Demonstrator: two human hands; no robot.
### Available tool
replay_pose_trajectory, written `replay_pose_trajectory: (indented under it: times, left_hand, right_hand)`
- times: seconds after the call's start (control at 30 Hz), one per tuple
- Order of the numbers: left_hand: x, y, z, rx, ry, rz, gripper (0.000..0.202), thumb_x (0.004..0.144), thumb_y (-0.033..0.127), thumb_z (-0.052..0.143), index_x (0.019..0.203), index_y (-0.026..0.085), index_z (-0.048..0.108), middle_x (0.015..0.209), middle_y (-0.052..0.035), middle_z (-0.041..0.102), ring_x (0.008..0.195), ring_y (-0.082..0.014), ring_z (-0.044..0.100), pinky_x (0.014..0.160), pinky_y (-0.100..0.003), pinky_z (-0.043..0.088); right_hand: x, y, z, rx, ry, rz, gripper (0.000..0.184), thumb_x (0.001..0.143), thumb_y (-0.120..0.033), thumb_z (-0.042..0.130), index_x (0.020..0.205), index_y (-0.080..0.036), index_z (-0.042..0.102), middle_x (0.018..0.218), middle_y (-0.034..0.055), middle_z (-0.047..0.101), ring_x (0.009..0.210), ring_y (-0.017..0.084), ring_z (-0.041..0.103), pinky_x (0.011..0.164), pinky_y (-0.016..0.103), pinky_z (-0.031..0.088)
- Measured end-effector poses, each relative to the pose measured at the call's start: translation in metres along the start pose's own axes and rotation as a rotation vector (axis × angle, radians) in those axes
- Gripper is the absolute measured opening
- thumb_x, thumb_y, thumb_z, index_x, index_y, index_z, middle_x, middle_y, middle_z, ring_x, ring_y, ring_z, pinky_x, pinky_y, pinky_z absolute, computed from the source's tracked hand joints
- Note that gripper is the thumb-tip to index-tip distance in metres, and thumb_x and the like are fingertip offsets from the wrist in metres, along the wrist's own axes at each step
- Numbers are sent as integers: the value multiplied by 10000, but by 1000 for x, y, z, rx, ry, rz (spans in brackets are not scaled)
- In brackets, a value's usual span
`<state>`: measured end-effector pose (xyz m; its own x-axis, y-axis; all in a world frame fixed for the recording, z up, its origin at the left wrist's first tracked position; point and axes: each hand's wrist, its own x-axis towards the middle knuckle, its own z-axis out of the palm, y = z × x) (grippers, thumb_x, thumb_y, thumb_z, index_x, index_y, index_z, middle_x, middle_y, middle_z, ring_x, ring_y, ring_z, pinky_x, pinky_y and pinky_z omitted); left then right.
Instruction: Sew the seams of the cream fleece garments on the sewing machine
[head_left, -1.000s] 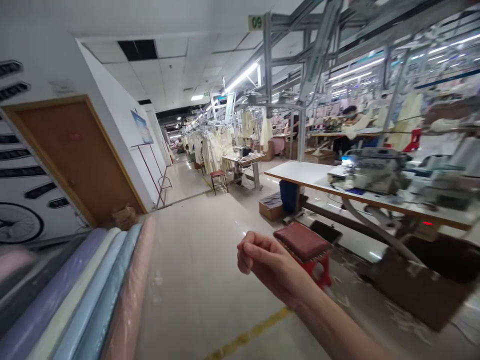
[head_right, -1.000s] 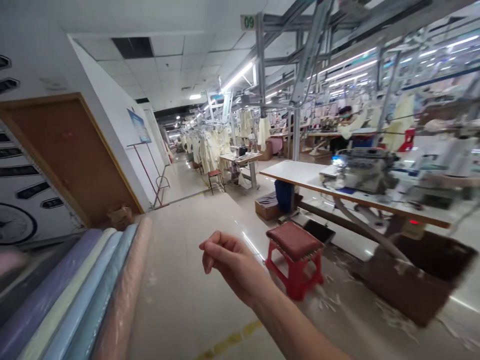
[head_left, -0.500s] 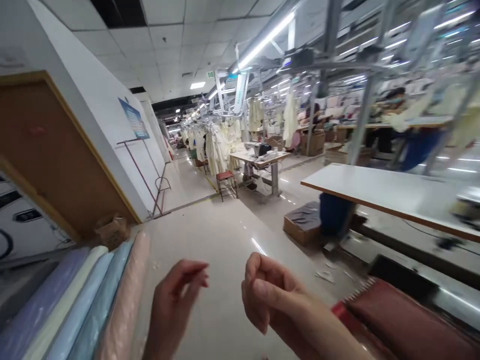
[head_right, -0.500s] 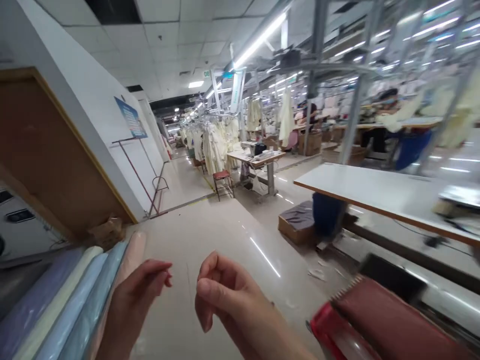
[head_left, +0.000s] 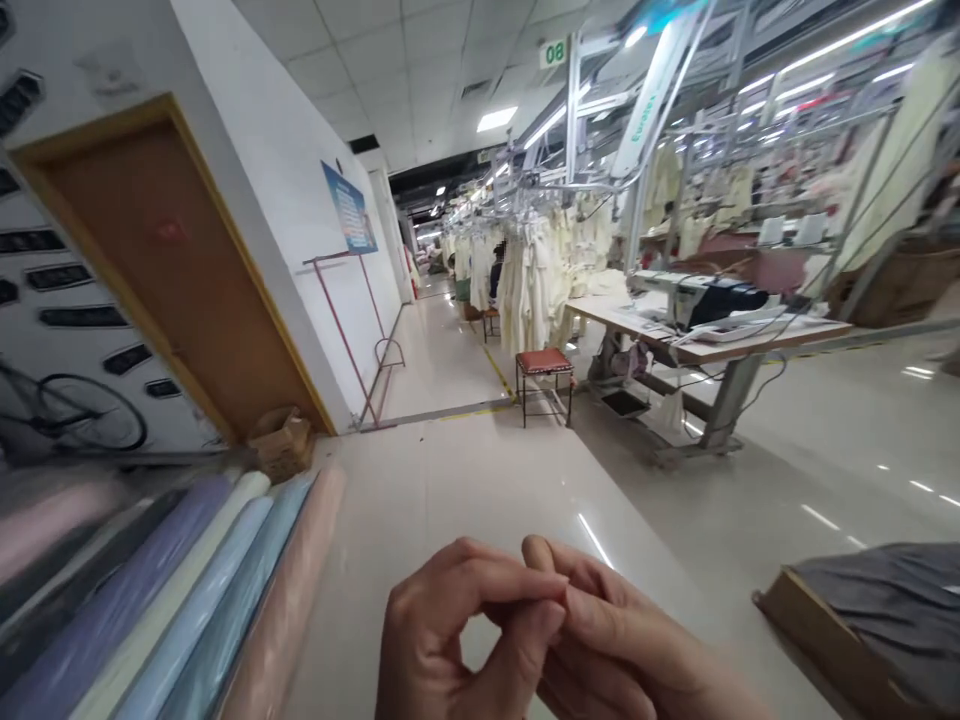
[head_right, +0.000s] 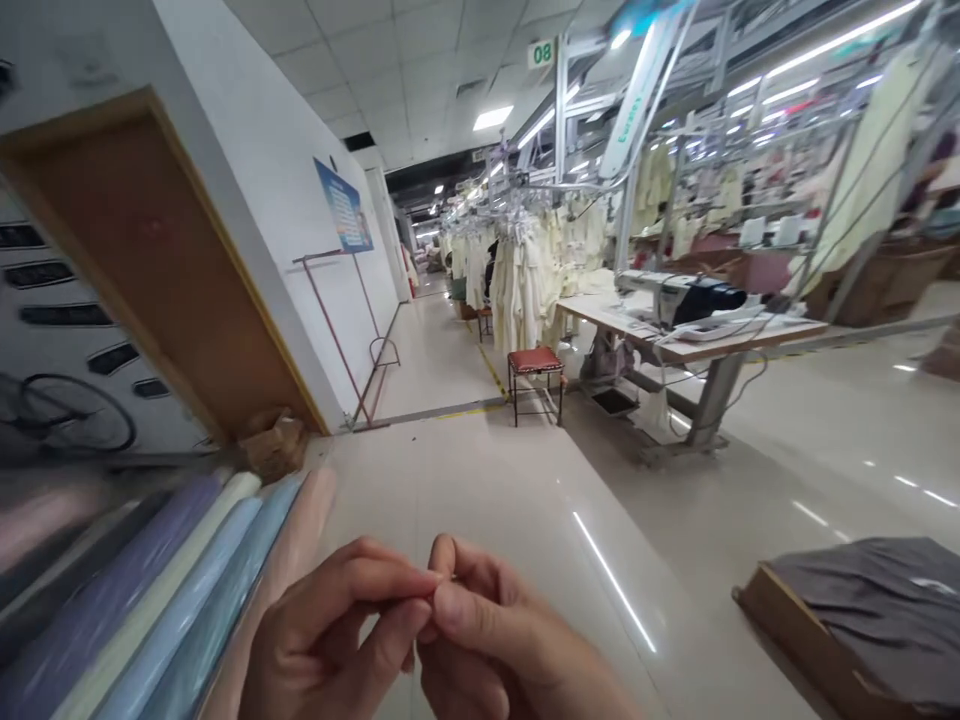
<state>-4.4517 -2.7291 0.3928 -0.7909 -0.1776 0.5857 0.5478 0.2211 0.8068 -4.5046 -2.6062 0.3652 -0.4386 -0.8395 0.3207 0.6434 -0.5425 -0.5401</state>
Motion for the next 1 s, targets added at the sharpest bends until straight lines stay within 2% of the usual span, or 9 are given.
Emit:
replay_pose_trajectory:
  times: [0.1, 0.23, 0.33, 0.43, 0.57, 0.67, 0.73, 0.9, 1.0]
  left_hand:
    - [84, -43, 3, 62, -129, 92, 116, 798, 125, 640, 834, 208, 713, 715, -4, 651, 625, -73, 593, 554, -127, 476]
    - [197, -92, 16, 99, -334, 211, 143, 785, 71, 638, 843, 191, 690, 722, 2, 662, 658, -75, 618, 618, -128, 503]
    - [272, -135, 37, 162, -452, 362, 165, 767, 36, 630, 845, 178, 664, 717, 5, 658, 624, -67, 613, 610, -122, 516]
    - [339, -185, 64, 165, -523, 500, 216, 731, -14, 616, 843, 171, 629, 717, -1, 652, 621, -81, 620, 608, -137, 537]
    - [427, -250, 101, 117, -550, 494, 188, 761, 22, 635, 877, 169, 653, 742, -4, 662, 658, -78, 633, 634, -123, 535]
    - [497, -287, 128, 134, -565, 472, 162, 768, 53, 654, 887, 163, 663, 767, -9, 674, 680, -78, 640, 654, -118, 530]
    - [539, -309, 146, 170, -535, 466, 173, 757, 41, 651, 879, 164, 656, 756, -6, 671, 667, -78, 633, 641, -122, 525]
    - [623, -369, 195, 195, -342, 304, 161, 755, 20, 598, 768, 178, 631, 680, 13, 627, 612, -74, 584, 600, -141, 486]
    - [668, -418, 228, 75, -378, 209, 61, 811, 142, 630, 804, 190, 667, 697, -5, 636, 636, -86, 582, 610, -150, 471]
  right_hand:
    - [51, -47, -45, -19, 4, -55, 132, 935, -269, 542, 838, -181, 523, 447, -97, 299, 376, 29, 228, 424, 141, 211]
    - [104, -111, -94, -41, 131, -204, 157, 903, -268, 576, 797, -179, 502, 438, -98, 291, 375, 33, 224, 423, 143, 204]
    - [135, -155, -139, -49, 203, -263, 177, 872, -268, 602, 774, -178, 484, 431, -99, 289, 367, 34, 223, 409, 146, 181]
    - [164, -201, -195, -82, 157, -325, 210, 870, -312, 607, 777, -180, 474, 411, -96, 307, 363, 40, 239, 409, 156, 184]
    - [208, -273, -271, -75, 151, -370, 234, 886, -314, 596, 767, -181, 445, 415, -102, 278, 383, 40, 206, 428, 158, 177]
    - [244, -337, -319, -43, 135, -335, 267, 878, -327, 610, 757, -184, 419, 429, -106, 257, 398, 40, 186, 447, 174, 174]
    - [267, -379, -349, -28, 125, -281, 285, 863, -331, 629, 748, -183, 414, 441, -105, 257, 405, 37, 179, 454, 186, 163]
    - [311, -469, -422, -6, 162, -196, 301, 844, -351, 647, 743, -193, 411, 447, -106, 253, 408, 46, 182, 461, 191, 177]
    - [327, -514, -480, -28, 194, -164, 378, 798, -397, 699, 715, -192, 392, 469, -105, 256, 430, 41, 178, 500, 198, 203]
